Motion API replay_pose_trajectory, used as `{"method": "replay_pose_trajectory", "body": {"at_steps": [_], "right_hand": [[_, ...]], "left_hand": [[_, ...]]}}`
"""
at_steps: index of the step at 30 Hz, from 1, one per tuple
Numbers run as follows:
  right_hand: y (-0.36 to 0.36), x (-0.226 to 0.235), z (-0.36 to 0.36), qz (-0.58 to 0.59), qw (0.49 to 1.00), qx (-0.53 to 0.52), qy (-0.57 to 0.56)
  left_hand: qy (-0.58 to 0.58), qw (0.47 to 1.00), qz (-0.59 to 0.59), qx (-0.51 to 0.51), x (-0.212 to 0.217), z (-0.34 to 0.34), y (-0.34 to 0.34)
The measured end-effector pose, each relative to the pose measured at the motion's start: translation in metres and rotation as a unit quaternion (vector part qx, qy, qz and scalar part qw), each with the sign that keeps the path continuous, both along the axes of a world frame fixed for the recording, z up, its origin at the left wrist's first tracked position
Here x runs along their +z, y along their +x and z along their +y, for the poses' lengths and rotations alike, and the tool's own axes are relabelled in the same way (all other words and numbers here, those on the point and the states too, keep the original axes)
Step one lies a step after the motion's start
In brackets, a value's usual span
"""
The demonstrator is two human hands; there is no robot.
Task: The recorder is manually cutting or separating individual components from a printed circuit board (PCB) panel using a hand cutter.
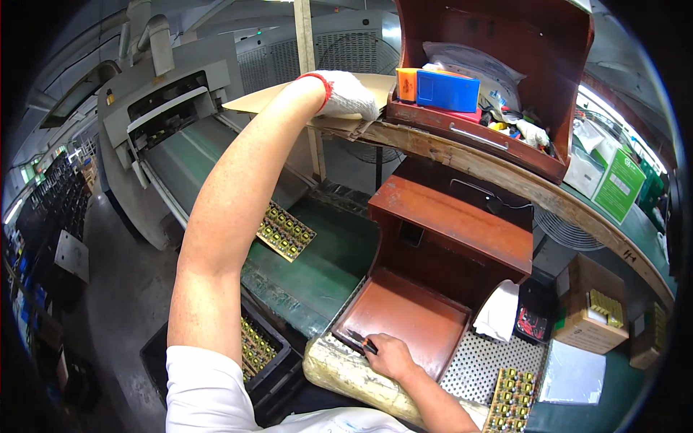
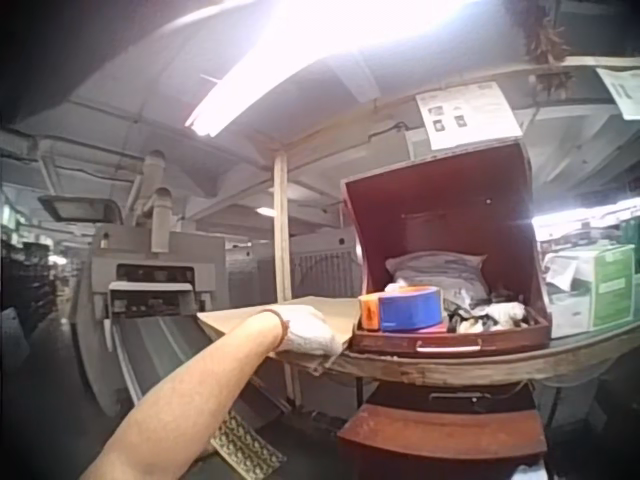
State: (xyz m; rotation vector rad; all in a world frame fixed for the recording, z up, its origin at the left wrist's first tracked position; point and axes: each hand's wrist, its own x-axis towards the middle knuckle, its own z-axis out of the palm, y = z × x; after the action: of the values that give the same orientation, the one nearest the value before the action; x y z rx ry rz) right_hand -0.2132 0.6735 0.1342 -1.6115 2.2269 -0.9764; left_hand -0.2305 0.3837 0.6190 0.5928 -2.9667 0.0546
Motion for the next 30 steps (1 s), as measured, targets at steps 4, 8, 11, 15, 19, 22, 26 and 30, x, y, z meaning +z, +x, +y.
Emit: {"method": "replay_pose_trajectory", "body": {"at_steps": [4, 8, 11, 15, 19, 22, 26, 30], "right_hand": [[0.000, 0.000, 0.000, 0.001, 1.000, 0.000, 0.005], [0.000, 0.001, -0.002, 0.002, 1.000, 0.001, 0.007], [0.000, 0.002, -0.002, 0.000, 1.000, 0.001, 0.012], [0.001, 0.000, -0.002, 0.003, 1.000, 0.001, 0.008], [0.000, -0.002, -0.002, 0.004, 1.000, 0.002, -0.008], [-0.001, -0.003, -0.003, 0.006, 1.000, 0.004, 0.011], [-0.001, -0.004, -0.003, 0.013, 1.000, 0.007, 0.006], [0.000, -0.004, -0.002, 0.010, 1.000, 0.004, 0.007]], "left_hand": [[-0.024, 0.999, -0.012, 0.022, -0.007, 0.008, -0.006], [-0.038, 0.997, 0.009, 0.069, -0.020, 0.012, -0.020], [-0.081, 0.994, 0.030, 0.068, -0.029, 0.008, -0.031], [-0.081, 0.992, 0.027, 0.088, -0.036, 0.005, -0.042], [-0.086, 0.993, 0.012, 0.076, -0.028, 0.009, -0.041], [-0.179, 0.978, -0.104, 0.038, -0.017, 0.011, -0.031], [-0.022, 0.998, -0.008, 0.055, -0.008, 0.005, -0.016], [0.056, 0.997, 0.049, -0.003, 0.002, -0.014, 0.011]]}}
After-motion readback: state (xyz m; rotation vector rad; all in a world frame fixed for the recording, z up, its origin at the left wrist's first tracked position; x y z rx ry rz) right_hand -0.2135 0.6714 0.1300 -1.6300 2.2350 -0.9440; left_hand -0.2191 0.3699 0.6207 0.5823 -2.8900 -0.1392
